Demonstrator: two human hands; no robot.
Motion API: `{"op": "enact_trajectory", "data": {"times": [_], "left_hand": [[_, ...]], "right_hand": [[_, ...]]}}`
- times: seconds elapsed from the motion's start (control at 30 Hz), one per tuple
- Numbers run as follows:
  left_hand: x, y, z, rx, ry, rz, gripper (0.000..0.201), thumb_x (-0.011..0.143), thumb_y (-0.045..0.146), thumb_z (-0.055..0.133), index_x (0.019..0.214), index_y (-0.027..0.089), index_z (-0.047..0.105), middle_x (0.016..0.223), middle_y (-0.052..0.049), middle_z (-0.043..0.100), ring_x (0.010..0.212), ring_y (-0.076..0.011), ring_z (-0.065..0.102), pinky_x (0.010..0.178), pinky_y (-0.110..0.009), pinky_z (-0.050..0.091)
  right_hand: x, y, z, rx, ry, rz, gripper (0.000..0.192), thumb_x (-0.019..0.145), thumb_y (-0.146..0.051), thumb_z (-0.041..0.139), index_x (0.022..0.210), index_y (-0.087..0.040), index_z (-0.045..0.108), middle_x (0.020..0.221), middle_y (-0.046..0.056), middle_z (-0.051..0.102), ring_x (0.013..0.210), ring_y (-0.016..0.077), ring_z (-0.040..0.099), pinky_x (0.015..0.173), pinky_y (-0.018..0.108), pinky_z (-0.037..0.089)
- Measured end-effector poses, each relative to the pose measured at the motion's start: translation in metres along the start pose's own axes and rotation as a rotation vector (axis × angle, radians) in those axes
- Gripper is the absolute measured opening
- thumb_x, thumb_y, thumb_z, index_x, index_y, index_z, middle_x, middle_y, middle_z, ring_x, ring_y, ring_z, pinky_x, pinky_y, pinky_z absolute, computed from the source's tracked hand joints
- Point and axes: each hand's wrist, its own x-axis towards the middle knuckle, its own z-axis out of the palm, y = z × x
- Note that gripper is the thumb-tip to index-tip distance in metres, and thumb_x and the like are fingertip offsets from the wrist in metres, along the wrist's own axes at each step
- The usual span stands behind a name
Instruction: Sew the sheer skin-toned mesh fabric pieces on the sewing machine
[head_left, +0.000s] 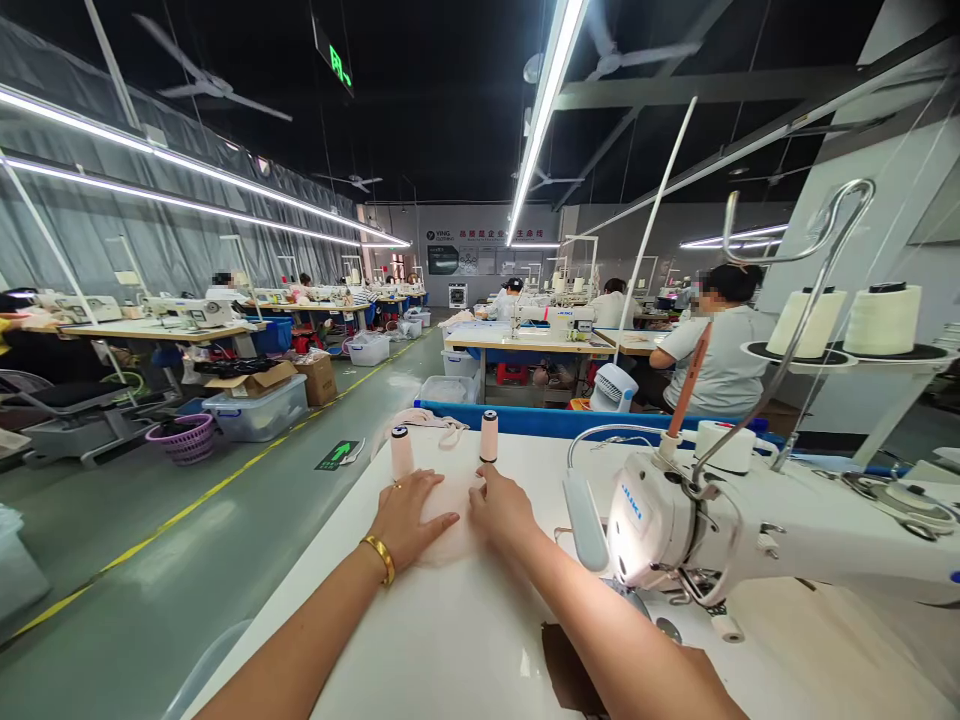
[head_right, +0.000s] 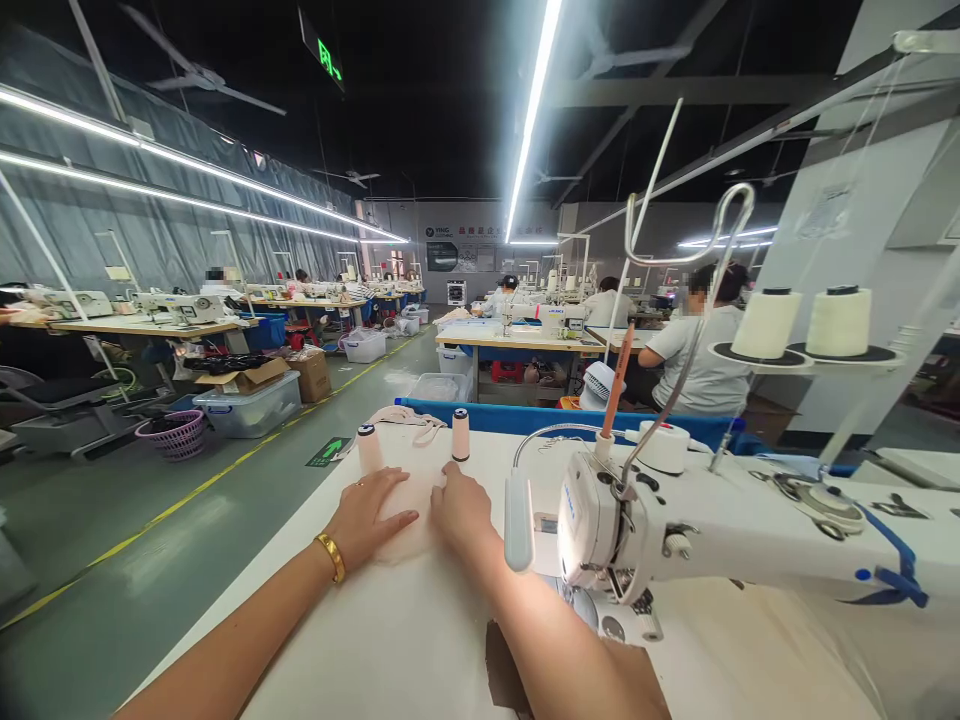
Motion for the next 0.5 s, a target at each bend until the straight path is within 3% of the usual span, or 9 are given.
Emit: {"op": "enact_trajectory", "data": {"times": [0.13, 0.27, 0.33, 0.43, 0.5], "left_hand": [[-0.002, 0.001, 0.0, 0.006, -0.031, -0.01, 0.067, 0.086, 0.057, 0.066, 0.143, 0.024, 0.056, 0.152, -0.012, 0.058, 0.143, -0.0372, 0.049, 0.116, -0.057, 0.036], [0.0, 0.007, -0.004, 0.036, -0.045, -0.041, 0.074, 0.083, 0.061, 0.066, 0.147, 0.025, 0.053, 0.154, -0.012, 0.056, 0.145, -0.0376, 0.047, 0.117, -0.056, 0.034], [0.002, 0.01, -0.007, 0.043, -0.061, -0.041, 0.079, 0.081, 0.061, 0.064, 0.148, 0.023, 0.051, 0.155, -0.013, 0.055, 0.146, -0.0387, 0.046, 0.118, -0.057, 0.033], [0.003, 0.007, -0.008, 0.047, -0.094, -0.021, 0.085, 0.079, 0.06, 0.06, 0.149, 0.016, 0.047, 0.155, -0.019, 0.053, 0.144, -0.0426, 0.048, 0.117, -0.059, 0.034], [0.01, -0.006, -0.003, 0.096, -0.084, -0.072, 0.087, 0.077, 0.068, 0.056, 0.149, 0.022, 0.043, 0.153, -0.011, 0.057, 0.142, -0.0419, 0.049, 0.116, -0.058, 0.038]], "right_hand": [[-0.009, 0.006, -0.012, -0.088, 0.08, -0.006, 0.042, 0.095, -0.018, 0.047, 0.137, -0.017, 0.053, 0.104, 0.013, 0.073, 0.091, 0.0306, 0.069, 0.072, 0.036, 0.045], [-0.015, 0.002, -0.015, -0.169, 0.15, -0.198, 0.044, 0.098, -0.015, 0.041, 0.14, -0.022, 0.052, 0.133, 0.014, 0.062, 0.123, 0.0301, 0.058, 0.095, 0.041, 0.045], [-0.021, -0.003, -0.013, -0.235, 0.112, -0.277, 0.035, 0.095, -0.017, 0.05, 0.128, -0.022, 0.062, 0.129, 0.014, 0.064, 0.122, 0.0328, 0.056, 0.098, 0.045, 0.044], [-0.038, -0.005, -0.017, -0.352, 0.041, -0.279, 0.017, 0.087, -0.021, 0.063, 0.103, -0.016, 0.069, 0.106, 0.016, 0.069, 0.104, 0.0348, 0.062, 0.087, 0.047, 0.048], [-0.055, 0.002, -0.028, -0.416, 0.039, -0.281, 0.017, 0.088, -0.026, 0.065, 0.103, -0.019, 0.068, 0.108, 0.012, 0.069, 0.104, 0.0315, 0.062, 0.085, 0.042, 0.05]]}}
